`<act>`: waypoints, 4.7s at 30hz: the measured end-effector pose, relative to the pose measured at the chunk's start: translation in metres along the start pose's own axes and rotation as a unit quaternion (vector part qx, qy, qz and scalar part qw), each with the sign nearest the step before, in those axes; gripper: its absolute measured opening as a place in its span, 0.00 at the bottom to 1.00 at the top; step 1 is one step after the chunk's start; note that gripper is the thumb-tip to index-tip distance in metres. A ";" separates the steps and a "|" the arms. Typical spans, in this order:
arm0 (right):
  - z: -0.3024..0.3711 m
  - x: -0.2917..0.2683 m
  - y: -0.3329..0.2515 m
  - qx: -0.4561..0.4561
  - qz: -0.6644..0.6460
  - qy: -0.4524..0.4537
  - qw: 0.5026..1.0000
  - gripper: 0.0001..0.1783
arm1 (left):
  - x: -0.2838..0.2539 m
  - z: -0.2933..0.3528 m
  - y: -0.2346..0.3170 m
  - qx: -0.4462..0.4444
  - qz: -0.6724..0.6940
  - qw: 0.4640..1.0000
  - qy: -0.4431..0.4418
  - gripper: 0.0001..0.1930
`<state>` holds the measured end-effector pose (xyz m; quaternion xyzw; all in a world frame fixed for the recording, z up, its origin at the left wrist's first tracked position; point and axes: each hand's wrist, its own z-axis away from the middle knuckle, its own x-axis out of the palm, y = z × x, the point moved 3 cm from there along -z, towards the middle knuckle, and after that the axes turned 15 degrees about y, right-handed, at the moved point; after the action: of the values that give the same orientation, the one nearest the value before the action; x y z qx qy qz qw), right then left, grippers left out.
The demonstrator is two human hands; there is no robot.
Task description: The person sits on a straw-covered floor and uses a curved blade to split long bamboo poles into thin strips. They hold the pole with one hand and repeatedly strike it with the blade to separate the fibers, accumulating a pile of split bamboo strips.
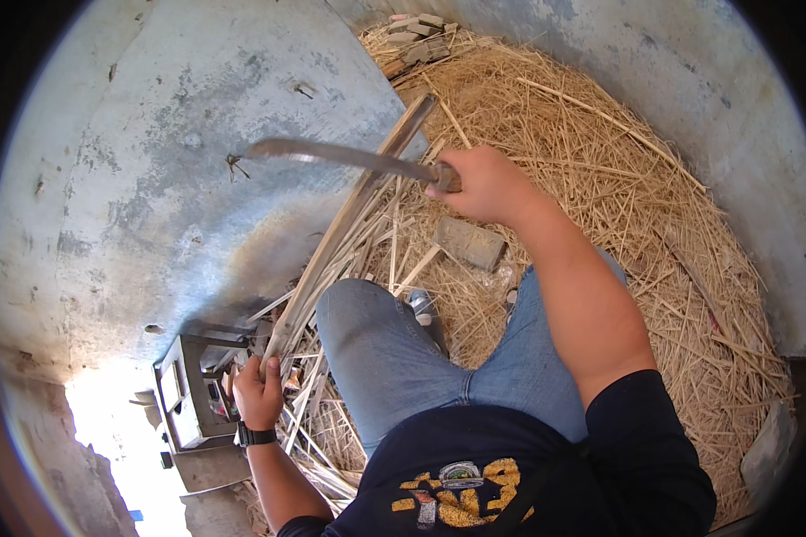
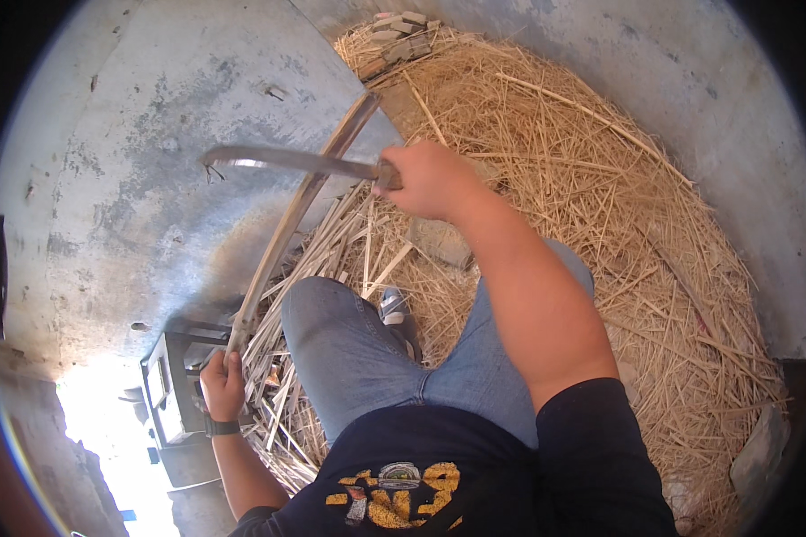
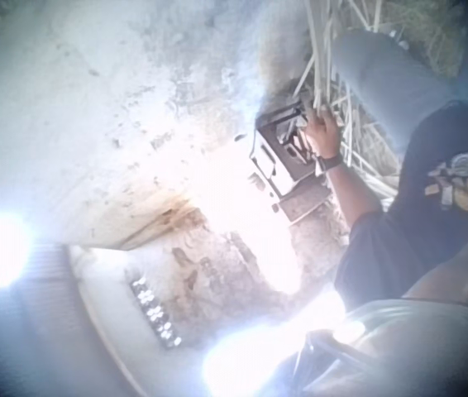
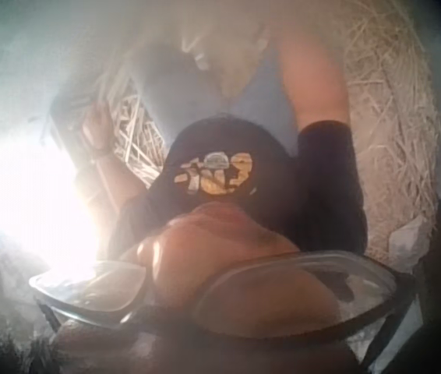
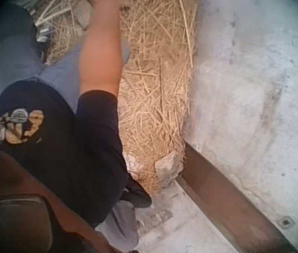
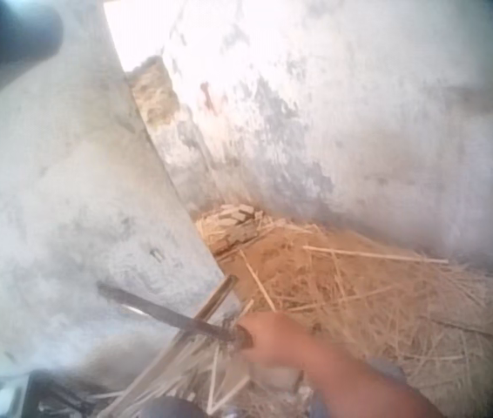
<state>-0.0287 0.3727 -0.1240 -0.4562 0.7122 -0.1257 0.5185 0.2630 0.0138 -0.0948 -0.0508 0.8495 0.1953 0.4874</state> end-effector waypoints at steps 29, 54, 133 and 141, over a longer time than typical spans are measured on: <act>-0.006 0.027 0.014 0.087 -0.009 -0.056 0.995 0.22 | 0.018 0.010 -0.011 -0.043 0.032 0.997 -0.064 0.24; -0.013 -0.011 0.052 0.200 -0.105 0.205 0.952 0.23 | 0.016 -0.012 0.016 -0.005 -0.007 0.999 -0.033 0.25; 0.007 0.020 -0.019 -0.123 -0.025 -0.047 0.991 0.13 | 0.009 -0.004 0.010 -0.003 0.093 0.991 -0.098 0.24; -0.010 0.005 0.029 0.138 -0.103 0.006 0.985 0.23 | 0.008 -0.009 0.004 0.018 0.054 0.998 -0.026 0.25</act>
<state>-0.0522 0.3819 -0.1416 -0.4509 0.6400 -0.2780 0.5566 0.2502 0.0149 -0.0966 0.0091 0.8415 0.2078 0.4987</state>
